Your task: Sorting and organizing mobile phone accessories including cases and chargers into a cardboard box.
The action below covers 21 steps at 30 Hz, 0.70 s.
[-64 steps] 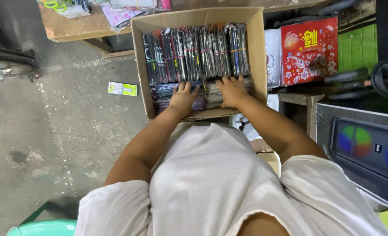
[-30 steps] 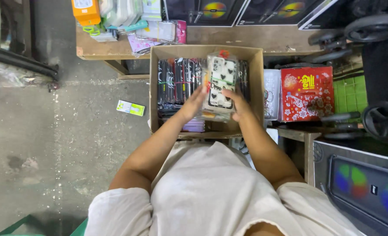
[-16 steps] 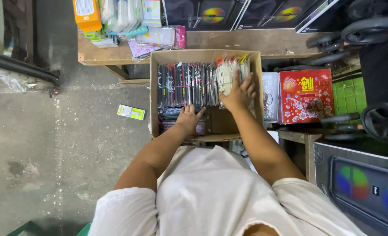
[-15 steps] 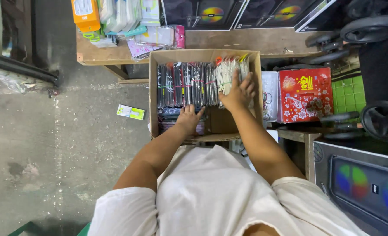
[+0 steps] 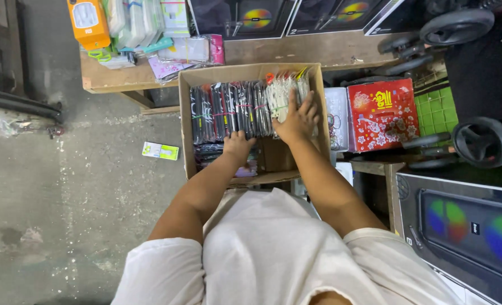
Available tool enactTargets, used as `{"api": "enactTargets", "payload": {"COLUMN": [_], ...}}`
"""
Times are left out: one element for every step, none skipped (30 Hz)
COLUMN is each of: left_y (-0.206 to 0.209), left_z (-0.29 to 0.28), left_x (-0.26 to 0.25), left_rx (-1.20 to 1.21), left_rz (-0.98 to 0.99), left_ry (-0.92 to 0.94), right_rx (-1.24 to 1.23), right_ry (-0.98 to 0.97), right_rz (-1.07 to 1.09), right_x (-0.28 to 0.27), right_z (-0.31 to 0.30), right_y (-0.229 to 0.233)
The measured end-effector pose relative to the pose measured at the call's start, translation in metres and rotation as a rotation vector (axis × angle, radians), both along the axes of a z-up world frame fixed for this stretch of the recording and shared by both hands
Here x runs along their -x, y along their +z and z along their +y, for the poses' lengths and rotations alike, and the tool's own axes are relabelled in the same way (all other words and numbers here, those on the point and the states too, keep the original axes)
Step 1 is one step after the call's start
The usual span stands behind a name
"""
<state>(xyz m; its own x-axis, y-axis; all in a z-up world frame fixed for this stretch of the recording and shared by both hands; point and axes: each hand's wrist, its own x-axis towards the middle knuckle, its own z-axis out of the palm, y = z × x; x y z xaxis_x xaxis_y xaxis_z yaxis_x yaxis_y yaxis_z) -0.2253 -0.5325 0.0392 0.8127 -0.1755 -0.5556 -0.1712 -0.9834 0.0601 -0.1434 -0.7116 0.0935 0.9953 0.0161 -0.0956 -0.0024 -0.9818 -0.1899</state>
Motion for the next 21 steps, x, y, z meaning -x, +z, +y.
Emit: {"api": "enactTargets", "payload": {"left_y": [0.011,0.022,0.034,0.027,0.019,0.012,-0.01,-0.032,-0.053,-0.049,-0.045,-0.041,-0.019,0.003,0.025,0.036,0.047,0.058,0.062,0.066,0.07], "left_z": [-0.001,0.0,0.001,0.001,0.002,0.002,0.005,0.009,0.013,0.014,0.016,0.017,0.018,0.018,0.018,0.02,0.021,0.022,0.027,0.032,0.037], "left_x": [0.0,0.001,0.002,0.001,0.001,0.001,-0.001,-0.003,-0.005,-0.009,-0.012,-0.015,-0.015,-0.016,-0.017,-0.017,-0.018,-0.018,-0.017,-0.017,-0.018], "left_rx": [0.0,0.028,0.055,0.053,0.062,0.072,0.073,0.101,0.13,0.129,0.131,0.132,0.131,0.147,0.163,0.162,0.178,0.195,0.195,0.268,0.34], "left_rz": [0.001,0.019,0.037,0.037,0.002,-0.034,-0.033,-0.08,-0.126,-0.129,-0.107,-0.084,-0.087,-0.055,-0.023,-0.026,-0.013,0.002,0.001,-0.041,-0.082], "left_ry": [-0.004,0.016,0.036,0.034,0.032,0.033,0.033,-0.028,-0.089,-0.086,-0.142,-0.198,-0.195,-0.231,-0.266,-0.266,-0.301,-0.337,-0.339,-0.356,-0.374], "right_rx": [0.0,0.002,0.004,0.002,-0.004,-0.008,-0.008,-0.012,-0.017,-0.017,-0.021,-0.026,-0.027,-0.015,-0.003,-0.004,-0.008,-0.01,-0.009,-0.003,0.003], "right_ry": [-0.004,-0.004,-0.004,-0.007,-0.004,0.001,0.0,0.013,0.025,0.028,0.032,0.036,0.039,0.033,0.027,0.027,0.024,0.019,0.018,0.016,0.015], "right_rz": [0.001,-0.01,-0.02,-0.02,-0.032,-0.044,-0.044,-0.047,-0.05,-0.052,-0.032,-0.012,-0.014,-0.017,-0.02,-0.023,-0.03,-0.035,-0.036,-0.011,0.015], "right_x": [0.001,0.002,0.003,0.002,0.002,0.002,0.002,0.002,0.002,0.001,0.0,-0.001,0.0,0.0,0.0,0.001,0.001,0.002,0.003,0.002,0.001], "right_z": [0.0,0.001,0.002,0.002,0.003,0.003,0.002,0.002,0.003,0.003,0.004,0.004,0.005,0.005,0.005,0.005,0.006,0.005,0.006,0.007,0.007], "right_y": [0.001,0.003,0.004,0.003,0.002,0.001,0.0,0.0,0.0,0.0,0.001,0.001,0.001,0.0,0.0,-0.001,-0.001,-0.001,0.0,0.002,0.004]}}
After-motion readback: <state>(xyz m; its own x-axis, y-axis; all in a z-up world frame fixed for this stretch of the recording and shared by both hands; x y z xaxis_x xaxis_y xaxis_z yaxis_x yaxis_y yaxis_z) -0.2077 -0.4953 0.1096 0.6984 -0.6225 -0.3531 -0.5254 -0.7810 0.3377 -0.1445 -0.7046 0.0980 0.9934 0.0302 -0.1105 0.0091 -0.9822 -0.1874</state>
